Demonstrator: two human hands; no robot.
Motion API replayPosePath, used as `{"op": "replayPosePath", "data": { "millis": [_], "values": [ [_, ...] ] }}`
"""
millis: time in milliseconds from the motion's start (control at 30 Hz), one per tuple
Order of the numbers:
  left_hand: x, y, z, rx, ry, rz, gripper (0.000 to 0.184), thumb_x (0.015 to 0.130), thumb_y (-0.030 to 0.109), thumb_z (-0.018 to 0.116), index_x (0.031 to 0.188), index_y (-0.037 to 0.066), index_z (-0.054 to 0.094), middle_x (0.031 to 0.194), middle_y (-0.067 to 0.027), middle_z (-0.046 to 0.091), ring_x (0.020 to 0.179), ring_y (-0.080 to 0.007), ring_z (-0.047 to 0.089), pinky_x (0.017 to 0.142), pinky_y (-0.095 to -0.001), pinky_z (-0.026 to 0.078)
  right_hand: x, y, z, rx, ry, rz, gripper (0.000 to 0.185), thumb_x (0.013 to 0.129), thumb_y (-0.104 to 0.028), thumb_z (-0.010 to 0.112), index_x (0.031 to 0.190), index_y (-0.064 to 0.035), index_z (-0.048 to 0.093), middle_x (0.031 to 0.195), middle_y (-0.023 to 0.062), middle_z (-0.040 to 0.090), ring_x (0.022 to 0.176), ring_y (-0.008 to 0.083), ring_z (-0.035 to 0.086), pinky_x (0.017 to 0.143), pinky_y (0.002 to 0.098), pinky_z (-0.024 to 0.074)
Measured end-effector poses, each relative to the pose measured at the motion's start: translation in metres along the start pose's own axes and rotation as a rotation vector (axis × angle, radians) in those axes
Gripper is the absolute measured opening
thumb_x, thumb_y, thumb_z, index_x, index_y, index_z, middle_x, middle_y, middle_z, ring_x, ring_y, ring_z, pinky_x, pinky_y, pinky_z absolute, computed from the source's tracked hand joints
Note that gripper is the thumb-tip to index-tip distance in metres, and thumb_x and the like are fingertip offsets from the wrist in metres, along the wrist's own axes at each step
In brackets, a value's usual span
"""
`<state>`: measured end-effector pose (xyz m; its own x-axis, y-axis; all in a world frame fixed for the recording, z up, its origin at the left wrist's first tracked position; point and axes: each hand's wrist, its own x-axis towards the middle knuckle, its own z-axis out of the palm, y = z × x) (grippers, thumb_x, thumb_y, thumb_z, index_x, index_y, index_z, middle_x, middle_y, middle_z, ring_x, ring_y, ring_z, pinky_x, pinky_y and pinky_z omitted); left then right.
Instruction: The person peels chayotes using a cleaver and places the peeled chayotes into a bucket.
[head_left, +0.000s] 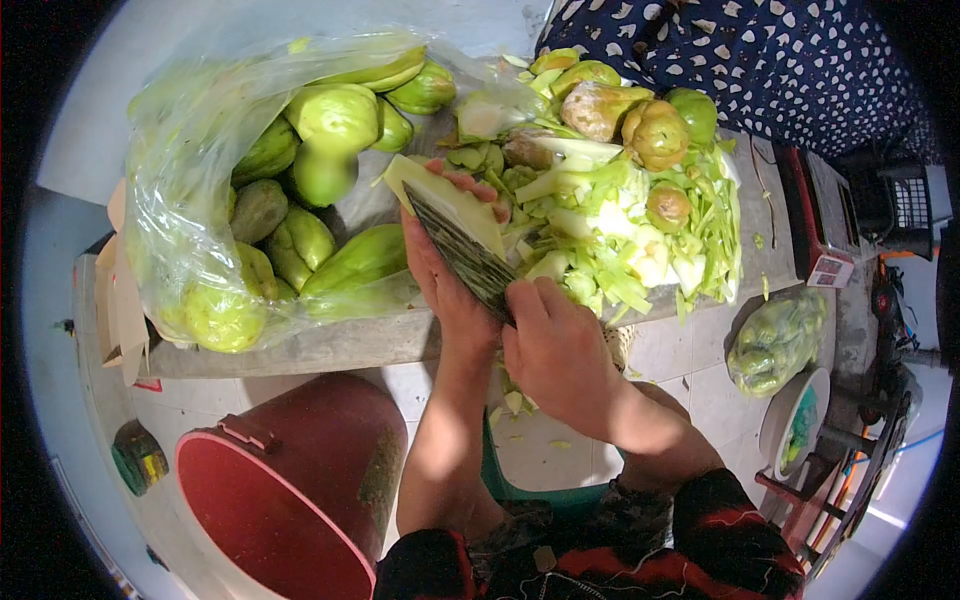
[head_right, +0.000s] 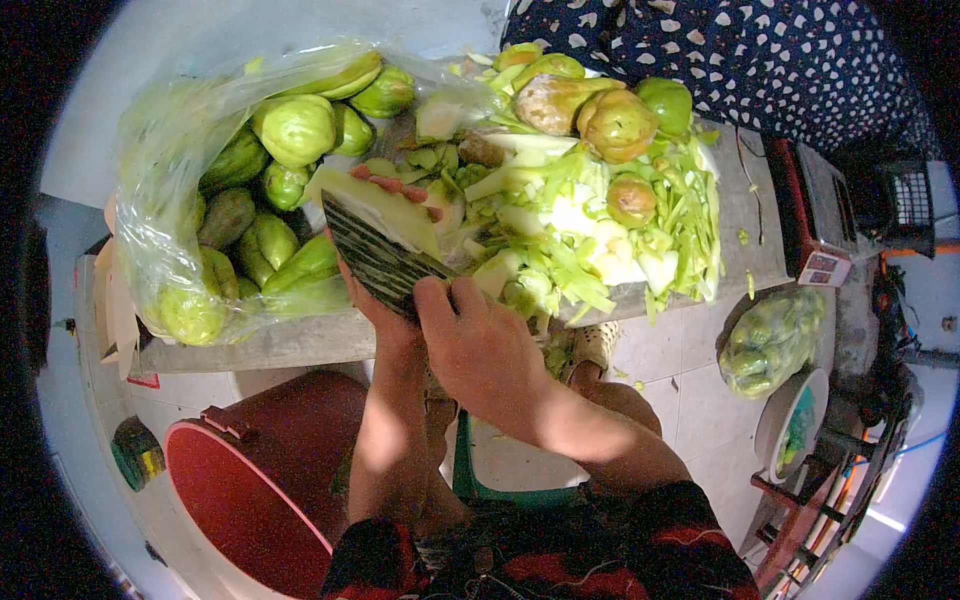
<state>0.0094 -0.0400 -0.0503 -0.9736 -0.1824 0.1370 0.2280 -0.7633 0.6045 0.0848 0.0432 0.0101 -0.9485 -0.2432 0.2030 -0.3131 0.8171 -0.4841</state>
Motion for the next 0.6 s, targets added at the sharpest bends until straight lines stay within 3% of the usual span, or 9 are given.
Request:
{"op": "replayPosePath", "data": {
  "millis": [100, 167, 233, 300, 367, 500, 567, 600],
  "values": [
    [0.005, 0.008, -0.006, 0.092, -0.008, -0.05, 0.066, 0.1, 0.055, 0.037, 0.137, 0.0, 0.036, 0.107, -0.0099, 0.053, 0.093, -0.0194, 0.056, 0.079, -0.0325, 0.049, 0.005, 0.008, -0.003, 0.116, 0.022, -0.003, 0.016, 0.086, -0.006, 0.055, 0.099, -0.0001, 0.048, 0.079, 0.0206, 0.057, 0.066, 0.0403, 0.061, 0.057, 0.0467, 0.0517],
    [0.01, 0.01, -0.015, 0.125, -0.106, -0.125, 0.063, 0.098, 0.054, 0.04, 0.136, 0.004, 0.041, 0.107, -0.0113, 0.058, 0.095, -0.028, 0.059, 0.081, -0.0411, 0.051, 0.01, 0.014, -0.012, 0.196, 0.067, -0.02, 0.016, 0.088, -0.007, 0.055, 0.1, 0.0013, 0.049, 0.077, 0.0233, 0.058, 0.066, 0.044, 0.06, 0.059, 0.0498, 0.0501],
    [0.011, 0.013, -0.013, 0.204, -0.113, -0.126, 0.063, 0.098, 0.053, 0.04, 0.135, 0.002, 0.042, 0.106, -0.0122, 0.059, 0.093, -0.0277, 0.06, 0.081, -0.0402, 0.052, 0.018, 0.016, -0.031, 0.335, -0.066, 0.16, 0.014, 0.092, -0.01, 0.052, 0.1, 0.0022, 0.051, 0.072, 0.0259, 0.058, 0.068, 0.0487, 0.058, 0.061, 0.0535, 0.0465],
    [0.012, 0.014, -0.012, 0.278, -0.118, -0.124, 0.063, 0.098, 0.052, 0.041, 0.134, -0.001, 0.043, 0.105, -0.0131, 0.06, 0.091, -0.0273, 0.061, 0.08, -0.0393, 0.052, 0.02, 0.024, -0.038, 0.309, -0.024, 0.118, 0.011, 0.093, -0.01, 0.053, 0.095, 0.0015, 0.053, 0.068, 0.0256, 0.057, 0.068, 0.0474, 0.058, 0.058, 0.0503, 0.045],
    [0.014, 0.015, -0.012, 0.286, -0.121, -0.179, 0.06, 0.099, 0.047, 0.04, 0.133, -0.002, 0.044, 0.106, -0.0157, 0.061, 0.091, -0.027, 0.062, 0.082, -0.0389, 0.052, 0.022, 0.025, -0.047, 0.333, -0.061, 0.207, 0.012, 0.091, -0.009, 0.057, 0.09, 0.0021, 0.053, 0.068, 0.0257, 0.056, 0.066, 0.0471, 0.057, 0.056, 0.0473, 0.0439],
    [0.011, 0.021, -0.008, 0.354, -0.111, -0.213, 0.06, 0.1, 0.046, 0.038, 0.134, -0.002, 0.043, 0.107, -0.0157, 0.062, 0.094, -0.0277, 0.063, 0.085, -0.0397, 0.052, 0.018, 0.033, -0.04, 0.307, 0.019, 0.184, 0.017, 0.089, -0.009, 0.061, 0.099, 0.0038, 0.057, 0.07, 0.0256, 0.059, 0.065, 0.0454, 0.059, 0.055, 0.0432, 0.045],
    [0.007, 0.026, 0.0, 0.191, -0.056, -0.279, 0.048, 0.105, 0.034, 0.03, 0.132, 0.0, 0.049, 0.113, -0.0111, 0.062, 0.099, -0.0184, 0.06, 0.086, -0.035, 0.051, 0.018, 0.045, -0.029, 0.331, 0.105, 0.183, 0.018, 0.089, -0.008, 0.061, 0.102, 0.0039, 0.058, 0.071, 0.0256, 0.06, 0.065, 0.0452, 0.059, 0.055, 0.042, 0.0461],
    [0.007, 0.026, 0.001, 0.191, -0.055, -0.278, 0.048, 0.105, 0.034, 0.03, 0.132, 0.0, 0.049, 0.113, -0.0111, 0.062, 0.099, -0.0184, 0.06, 0.086, -0.035, 0.051, 0.018, 0.049, -0.027, 0.355, 0.193, 0.184, 0.02, 0.089, -0.008, 0.06, 0.105, 0.004, 0.058, 0.072, 0.0256, 0.062, 0.065, 0.045, 0.06, 0.056, 0.0408, 0.0473]
  ]
}}
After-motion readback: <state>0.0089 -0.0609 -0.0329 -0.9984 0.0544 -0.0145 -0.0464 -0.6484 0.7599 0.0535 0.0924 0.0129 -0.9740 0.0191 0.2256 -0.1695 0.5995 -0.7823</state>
